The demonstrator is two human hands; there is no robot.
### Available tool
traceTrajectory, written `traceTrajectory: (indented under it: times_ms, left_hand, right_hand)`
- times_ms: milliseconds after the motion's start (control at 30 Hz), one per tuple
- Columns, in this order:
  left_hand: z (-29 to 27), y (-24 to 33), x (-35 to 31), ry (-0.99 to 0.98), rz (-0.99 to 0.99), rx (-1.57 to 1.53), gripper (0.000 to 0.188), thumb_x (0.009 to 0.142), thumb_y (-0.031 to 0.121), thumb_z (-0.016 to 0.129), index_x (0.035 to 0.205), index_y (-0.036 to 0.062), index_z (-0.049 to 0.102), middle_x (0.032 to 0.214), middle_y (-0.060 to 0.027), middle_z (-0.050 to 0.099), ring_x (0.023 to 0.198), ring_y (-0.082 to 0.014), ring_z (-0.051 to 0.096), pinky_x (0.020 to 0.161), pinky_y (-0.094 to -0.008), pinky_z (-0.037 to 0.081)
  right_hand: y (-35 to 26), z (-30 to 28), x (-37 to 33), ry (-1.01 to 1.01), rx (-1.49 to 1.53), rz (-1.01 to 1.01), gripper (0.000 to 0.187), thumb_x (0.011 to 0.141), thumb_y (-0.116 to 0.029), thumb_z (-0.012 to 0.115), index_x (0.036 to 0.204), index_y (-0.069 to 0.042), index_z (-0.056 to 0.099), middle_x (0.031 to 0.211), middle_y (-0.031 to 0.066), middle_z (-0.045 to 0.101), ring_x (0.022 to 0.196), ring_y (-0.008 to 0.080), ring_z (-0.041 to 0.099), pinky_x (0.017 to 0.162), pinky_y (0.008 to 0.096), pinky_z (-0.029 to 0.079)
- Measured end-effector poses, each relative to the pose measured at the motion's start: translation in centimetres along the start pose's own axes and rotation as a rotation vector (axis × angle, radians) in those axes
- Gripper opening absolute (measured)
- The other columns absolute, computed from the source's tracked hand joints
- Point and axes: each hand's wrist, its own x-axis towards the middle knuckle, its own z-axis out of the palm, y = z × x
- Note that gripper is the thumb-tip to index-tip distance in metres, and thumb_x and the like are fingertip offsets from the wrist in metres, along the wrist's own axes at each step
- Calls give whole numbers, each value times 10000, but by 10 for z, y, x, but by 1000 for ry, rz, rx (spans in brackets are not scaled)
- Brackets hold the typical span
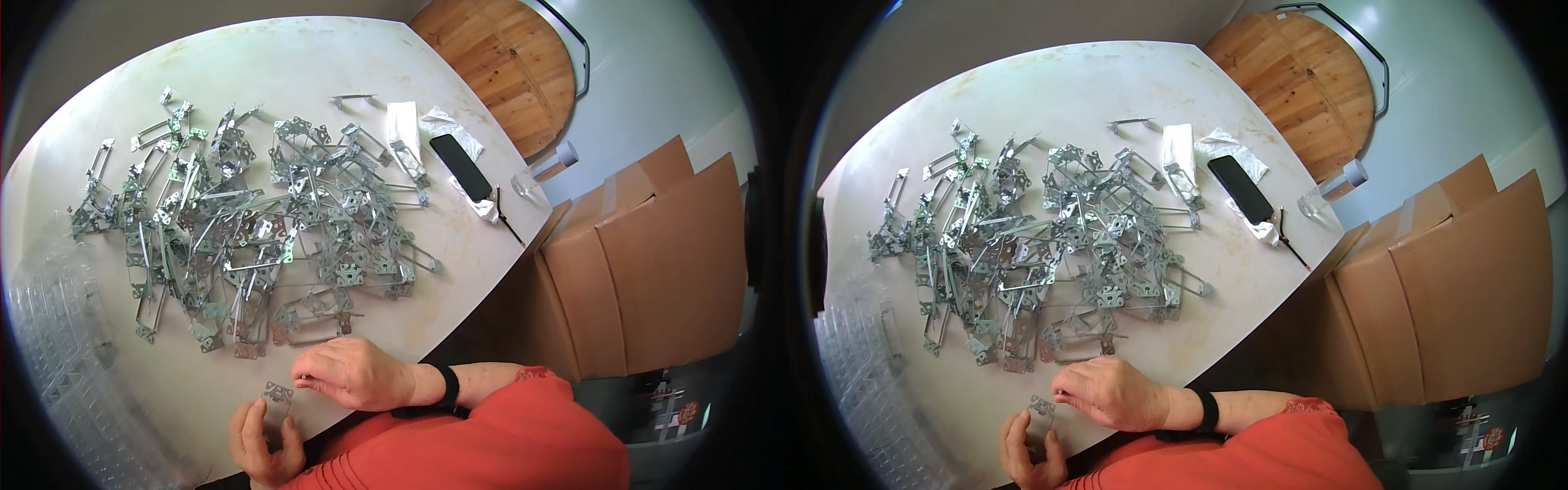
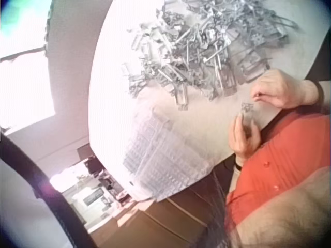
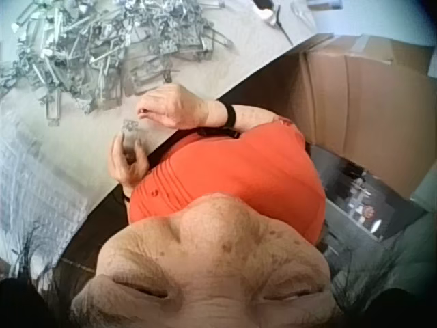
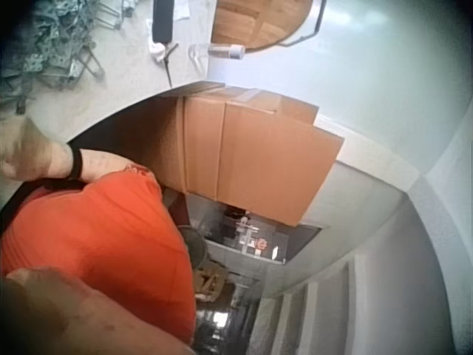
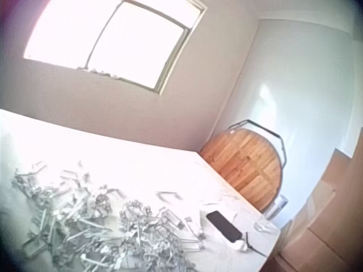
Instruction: The person assembles small metal hardware components by hand at a white table. They pick up metal brackets and thin rods from a pile, insert the rods into the brackets, and place the assembled units into a clear plastic tray. The process is repeated continuously throughout the clip.
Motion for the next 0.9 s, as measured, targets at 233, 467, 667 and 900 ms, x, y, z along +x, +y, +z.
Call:
traceTrajectory:
  times_ms: [233,467,667,900]
  left_hand:
    - [2,-2,-1,3,-53,-30,435,871,-1,896,1271,-54,735,902,-111,684,563,-155,483,512,-314,438]
    - [1,0,-1,25,-38,-13,459,863,17,909,1285,-39,739,830,-80,644,554,-162,459,512,-326,417]
    - [-3,-3,-14,-30,-127,-64,483,862,27,843,1323,-22,705,1015,-166,696,817,-311,639,717,-414,538]
    - [1,-10,-17,39,-9,-7,617,823,29,895,1396,-35,676,1182,-180,764,854,-285,704,737,-381,563]
  right_hand:
    - [4,1,6,-6,-9,-13,194,961,-79,783,1080,-53,632,919,112,697,817,349,705,725,435,568]
    - [5,5,5,9,-26,-21,186,959,-82,787,1068,-57,639,908,110,689,821,346,708,727,434,571]
    - [-2,5,-5,-14,-11,3,195,962,-51,801,1127,-63,698,989,113,739,873,342,733,762,425,594]
    - [-12,-1,-6,49,-48,-21,212,947,-8,784,1145,-59,726,1009,135,749,915,356,751,782,420,604]
